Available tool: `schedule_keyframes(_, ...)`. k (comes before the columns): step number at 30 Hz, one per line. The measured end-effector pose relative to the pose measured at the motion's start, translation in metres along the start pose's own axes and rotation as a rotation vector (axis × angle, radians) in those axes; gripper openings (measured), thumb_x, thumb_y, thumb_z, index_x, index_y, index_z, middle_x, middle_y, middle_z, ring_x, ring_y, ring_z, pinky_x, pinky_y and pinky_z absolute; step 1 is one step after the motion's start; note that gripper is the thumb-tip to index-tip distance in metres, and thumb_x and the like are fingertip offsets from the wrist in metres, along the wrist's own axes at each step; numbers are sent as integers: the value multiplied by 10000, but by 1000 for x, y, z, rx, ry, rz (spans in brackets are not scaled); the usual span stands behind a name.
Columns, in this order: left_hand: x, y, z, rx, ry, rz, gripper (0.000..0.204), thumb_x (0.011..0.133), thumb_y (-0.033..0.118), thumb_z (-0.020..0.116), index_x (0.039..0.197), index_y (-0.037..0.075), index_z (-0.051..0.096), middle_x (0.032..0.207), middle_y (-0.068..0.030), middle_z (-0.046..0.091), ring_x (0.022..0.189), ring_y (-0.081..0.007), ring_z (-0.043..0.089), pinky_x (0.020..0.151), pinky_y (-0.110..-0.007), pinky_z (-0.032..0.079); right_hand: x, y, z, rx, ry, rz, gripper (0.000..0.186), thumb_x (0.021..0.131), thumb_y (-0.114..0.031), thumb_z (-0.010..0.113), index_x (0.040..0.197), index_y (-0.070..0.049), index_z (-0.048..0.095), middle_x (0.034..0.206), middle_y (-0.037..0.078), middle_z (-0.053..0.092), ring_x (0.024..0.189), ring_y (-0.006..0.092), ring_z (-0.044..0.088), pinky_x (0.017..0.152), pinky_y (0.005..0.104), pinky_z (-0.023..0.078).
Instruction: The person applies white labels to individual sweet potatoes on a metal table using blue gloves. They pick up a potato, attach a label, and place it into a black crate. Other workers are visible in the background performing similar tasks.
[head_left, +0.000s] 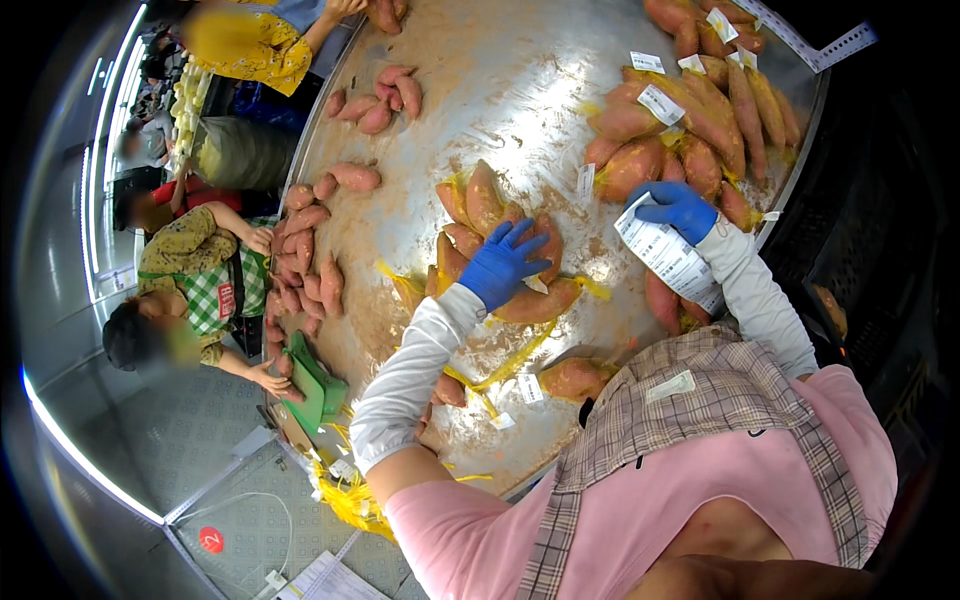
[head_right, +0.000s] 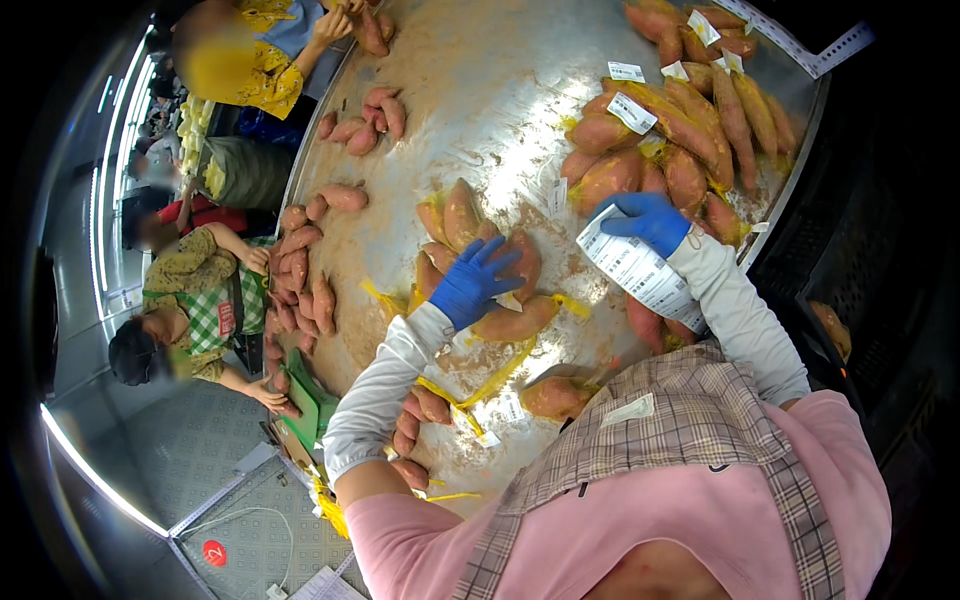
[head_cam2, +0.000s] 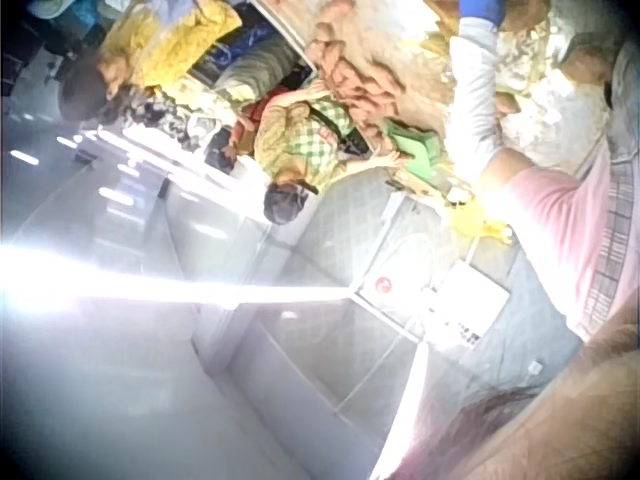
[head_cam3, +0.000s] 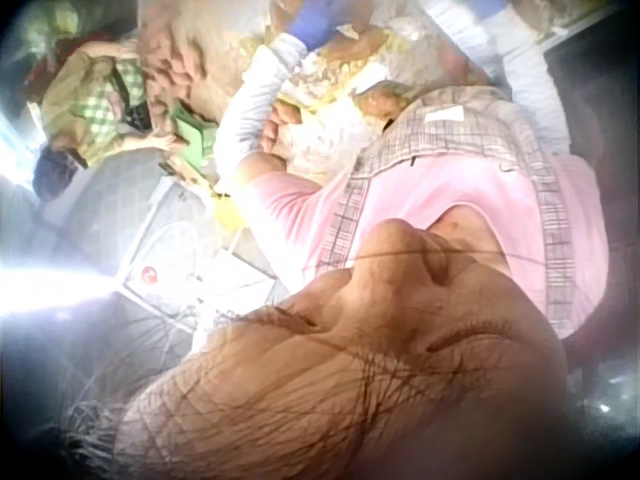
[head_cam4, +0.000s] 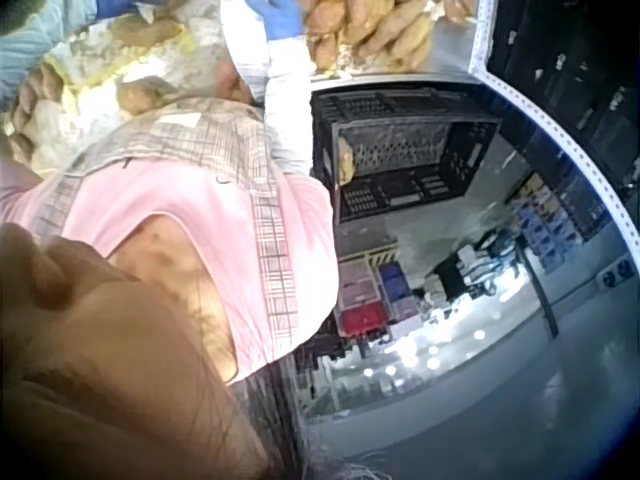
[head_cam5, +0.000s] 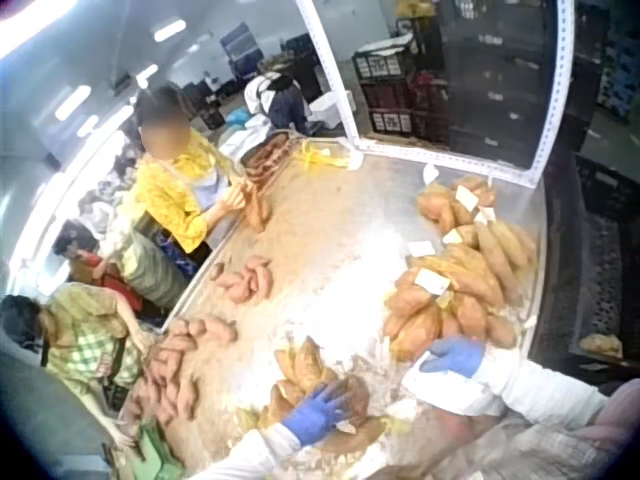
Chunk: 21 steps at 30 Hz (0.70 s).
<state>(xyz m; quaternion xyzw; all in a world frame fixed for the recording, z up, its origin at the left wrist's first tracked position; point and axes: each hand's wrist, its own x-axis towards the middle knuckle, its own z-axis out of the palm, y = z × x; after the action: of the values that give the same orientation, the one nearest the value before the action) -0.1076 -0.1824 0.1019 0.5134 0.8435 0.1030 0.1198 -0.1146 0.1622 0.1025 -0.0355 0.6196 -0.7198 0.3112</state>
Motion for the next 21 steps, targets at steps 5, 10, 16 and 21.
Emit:
schedule_keyframes(5,12,14,2,-77,90,-32,226,746,148,632,963,167,694,1059,-51,646,1052,-282,571,904,-408,438,-10,-20,19,-190,38,39,216,834,-113,613,1014,0,649,918,55,661,838,105,593,757,234,460)
schedule_keyframes(10,43,46,-5,-1099,516,-846,215,858,150,621,1035,39,670,938,-50,667,787,-139,614,699,-246,483,-28,-46,26,-110,57,-44,229,818,-117,630,1011,3,660,874,52,670,776,91,597,713,224,466)
schedule_keyframes(16,125,104,41,-1793,1021,-907,253,849,82,611,1052,-65,641,941,-80,657,792,-136,607,714,-255,493,-24,-25,40,-199,236,107,213,788,-153,688,924,11,685,755,39,664,657,71,581,573,218,439)
schedule_keyframes(21,147,123,77,-1943,1108,-953,278,883,53,518,1112,-81,601,1049,-111,630,921,-178,601,825,-280,480,-27,4,33,-54,454,115,262,762,-233,710,844,13,673,737,68,656,620,123,598,555,248,441)
